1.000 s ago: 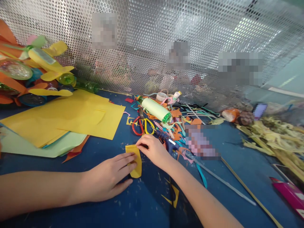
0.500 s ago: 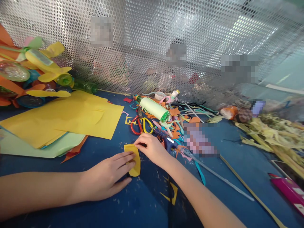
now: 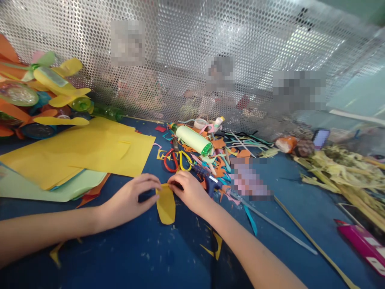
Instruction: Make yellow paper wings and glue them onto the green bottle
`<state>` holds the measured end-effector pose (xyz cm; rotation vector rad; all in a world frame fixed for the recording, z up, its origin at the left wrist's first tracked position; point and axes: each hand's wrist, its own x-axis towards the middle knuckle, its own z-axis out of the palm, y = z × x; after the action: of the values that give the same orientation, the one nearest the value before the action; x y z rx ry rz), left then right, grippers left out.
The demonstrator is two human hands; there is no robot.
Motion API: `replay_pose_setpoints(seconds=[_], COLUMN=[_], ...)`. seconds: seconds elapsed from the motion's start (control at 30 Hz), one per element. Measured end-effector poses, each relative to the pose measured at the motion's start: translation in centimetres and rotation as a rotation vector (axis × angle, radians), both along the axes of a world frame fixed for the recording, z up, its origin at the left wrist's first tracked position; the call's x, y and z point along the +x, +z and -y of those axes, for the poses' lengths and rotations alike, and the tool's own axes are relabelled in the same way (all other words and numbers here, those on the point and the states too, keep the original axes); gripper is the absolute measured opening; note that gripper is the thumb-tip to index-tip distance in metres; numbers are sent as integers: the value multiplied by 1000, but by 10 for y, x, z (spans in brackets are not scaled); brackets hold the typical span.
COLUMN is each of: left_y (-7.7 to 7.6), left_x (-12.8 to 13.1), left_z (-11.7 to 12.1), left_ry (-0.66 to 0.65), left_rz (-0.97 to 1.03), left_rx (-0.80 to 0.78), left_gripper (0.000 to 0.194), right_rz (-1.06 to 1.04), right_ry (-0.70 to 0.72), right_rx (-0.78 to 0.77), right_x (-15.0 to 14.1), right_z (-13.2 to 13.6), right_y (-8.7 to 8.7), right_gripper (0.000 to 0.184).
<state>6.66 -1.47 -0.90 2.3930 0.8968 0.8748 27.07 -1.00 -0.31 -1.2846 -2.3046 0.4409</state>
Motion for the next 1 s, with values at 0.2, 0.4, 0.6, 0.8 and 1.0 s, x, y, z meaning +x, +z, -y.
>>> replay_pose_setpoints(seconds=[0.2, 0.4, 0.6, 0.8, 1.0], left_y=[-6, -2, -3, -5, -5], left_x=[-5, -7, -9, -9, -8], left_z=[-22, -20, -24, -27, -26], left_ry=[139, 25, 1, 10, -12], left_rz=[-56, 51, 176, 275, 272], left_rx=[-46, -186, -430, -502, -514], left_gripper=[29, 18, 26, 22, 19], right_rz=[-41, -224, -374, -408, -417], right_ry=[-17, -59, -95, -89, -65], right_rx=[-26, -126, -106, -147, -166], right_x=[-1, -3, -13, -20, -22], right_z=[2, 6, 10, 16, 19], right_y=[6, 4, -5, -10, -11], right_gripper=[7, 8, 9, 6, 9])
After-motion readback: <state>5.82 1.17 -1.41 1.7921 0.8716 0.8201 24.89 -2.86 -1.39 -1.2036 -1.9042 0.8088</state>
